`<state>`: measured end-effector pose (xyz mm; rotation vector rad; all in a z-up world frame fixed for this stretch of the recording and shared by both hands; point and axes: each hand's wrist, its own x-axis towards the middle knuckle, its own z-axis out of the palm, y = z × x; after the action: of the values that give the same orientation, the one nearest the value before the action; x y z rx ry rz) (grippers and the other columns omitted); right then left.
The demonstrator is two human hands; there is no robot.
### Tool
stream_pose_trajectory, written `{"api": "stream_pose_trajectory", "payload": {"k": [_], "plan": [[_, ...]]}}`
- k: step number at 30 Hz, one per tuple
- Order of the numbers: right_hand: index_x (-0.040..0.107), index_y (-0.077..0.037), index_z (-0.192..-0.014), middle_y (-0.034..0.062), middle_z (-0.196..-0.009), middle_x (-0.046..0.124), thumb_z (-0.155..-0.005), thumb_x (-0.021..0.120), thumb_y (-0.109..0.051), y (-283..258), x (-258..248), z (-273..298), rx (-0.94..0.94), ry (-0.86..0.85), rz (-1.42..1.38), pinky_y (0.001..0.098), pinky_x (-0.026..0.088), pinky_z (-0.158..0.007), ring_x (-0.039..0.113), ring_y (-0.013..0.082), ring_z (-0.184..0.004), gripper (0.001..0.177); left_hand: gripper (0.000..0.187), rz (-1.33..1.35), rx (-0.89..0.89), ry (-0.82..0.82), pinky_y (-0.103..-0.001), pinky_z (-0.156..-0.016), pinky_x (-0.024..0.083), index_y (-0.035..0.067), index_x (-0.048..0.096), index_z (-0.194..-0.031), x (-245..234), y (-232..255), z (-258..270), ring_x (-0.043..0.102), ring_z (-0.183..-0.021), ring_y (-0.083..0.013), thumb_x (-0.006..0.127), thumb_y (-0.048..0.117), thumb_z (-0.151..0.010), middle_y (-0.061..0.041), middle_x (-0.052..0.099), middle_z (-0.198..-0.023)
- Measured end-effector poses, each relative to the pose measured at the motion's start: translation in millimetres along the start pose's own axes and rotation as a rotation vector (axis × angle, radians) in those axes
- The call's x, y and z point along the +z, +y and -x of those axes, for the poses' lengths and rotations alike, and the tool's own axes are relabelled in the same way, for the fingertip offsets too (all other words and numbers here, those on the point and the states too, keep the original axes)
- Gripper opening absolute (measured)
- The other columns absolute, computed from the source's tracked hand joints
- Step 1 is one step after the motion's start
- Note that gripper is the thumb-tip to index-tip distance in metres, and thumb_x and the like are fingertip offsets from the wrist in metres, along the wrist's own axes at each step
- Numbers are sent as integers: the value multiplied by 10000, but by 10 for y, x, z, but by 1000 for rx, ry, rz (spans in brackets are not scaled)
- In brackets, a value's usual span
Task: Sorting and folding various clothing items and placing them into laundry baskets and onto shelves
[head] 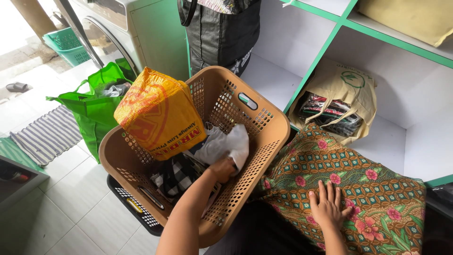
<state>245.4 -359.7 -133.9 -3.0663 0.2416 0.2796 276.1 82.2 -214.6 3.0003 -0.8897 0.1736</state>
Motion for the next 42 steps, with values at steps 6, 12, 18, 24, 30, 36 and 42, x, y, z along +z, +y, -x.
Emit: {"api": "stream_pose_trajectory", "payload": {"k": [6, 12, 18, 24, 30, 36, 42], "plan": [[121, -406, -1610, -112, -1739, -9, -922, 106, -729, -26, -36, 20, 0, -4, -11, 799, 1, -1145, -39, 235, -1602, 760, 199, 212, 123, 84, -608, -1090, 364, 86, 756, -770, 48, 56, 21, 619, -794, -364, 661, 260, -786, -126, 714, -806], [130, -409, -1608, -114, -1739, -4, -920, 113, -734, -27, -28, 3, -1, 1, -18, 794, -7, -1148, -41, 233, -1603, 762, 266, 321, 131, 234, -467, -1002, 408, 119, 688, -561, -125, 6, 62, 522, -504, -367, 632, 316, -731, -74, 674, -567], [98, -416, -1609, -122, -1738, -31, -913, 94, -742, -10, -13, 5, 5, -14, 10, 789, 6, -1153, -53, 228, -1601, 769, 245, 408, -144, 465, -470, -1009, 450, 96, 653, -552, -349, -61, 67, 529, -491, -318, 627, 194, -775, -63, 648, -551], [107, -413, -1608, -117, -1738, -22, -912, 89, -744, -9, -12, -4, 0, -4, 12, 795, 6, -1151, -45, 233, -1600, 771, 246, 200, -780, 252, -507, -902, 458, 83, 660, -1043, 232, -320, 200, 568, -1053, -328, 599, 293, -930, -106, 609, -1138], [133, -403, -1608, -107, -1740, 3, -923, 110, -729, -27, -35, 27, -1, -3, -8, 798, -10, -1146, -47, 237, -1603, 759, 766, 151, -1191, -366, -553, -1111, 352, -78, 335, -1528, 530, -585, 399, 277, -1460, -403, 430, 508, -1044, -236, 276, -1620], [126, -406, -1609, -114, -1736, 4, -924, 116, -722, -35, -41, 54, -4, 9, -20, 809, -2, -1136, -44, 235, -1600, 754, 442, 190, -1212, -270, -571, -1074, 356, 28, 591, -1307, 407, -560, 384, 448, -1289, -362, 592, 312, -968, -150, 475, -1427], [104, -399, -1612, -119, -1735, -14, -922, 96, -727, -58, -70, 81, -5, 5, 8, 803, 17, -1141, -49, 229, -1596, 763, 361, 420, -1155, -68, -515, -946, 491, 46, 596, -1275, 167, -512, 313, 550, -1139, -379, 591, 264, -987, -173, 476, -1363]]}}
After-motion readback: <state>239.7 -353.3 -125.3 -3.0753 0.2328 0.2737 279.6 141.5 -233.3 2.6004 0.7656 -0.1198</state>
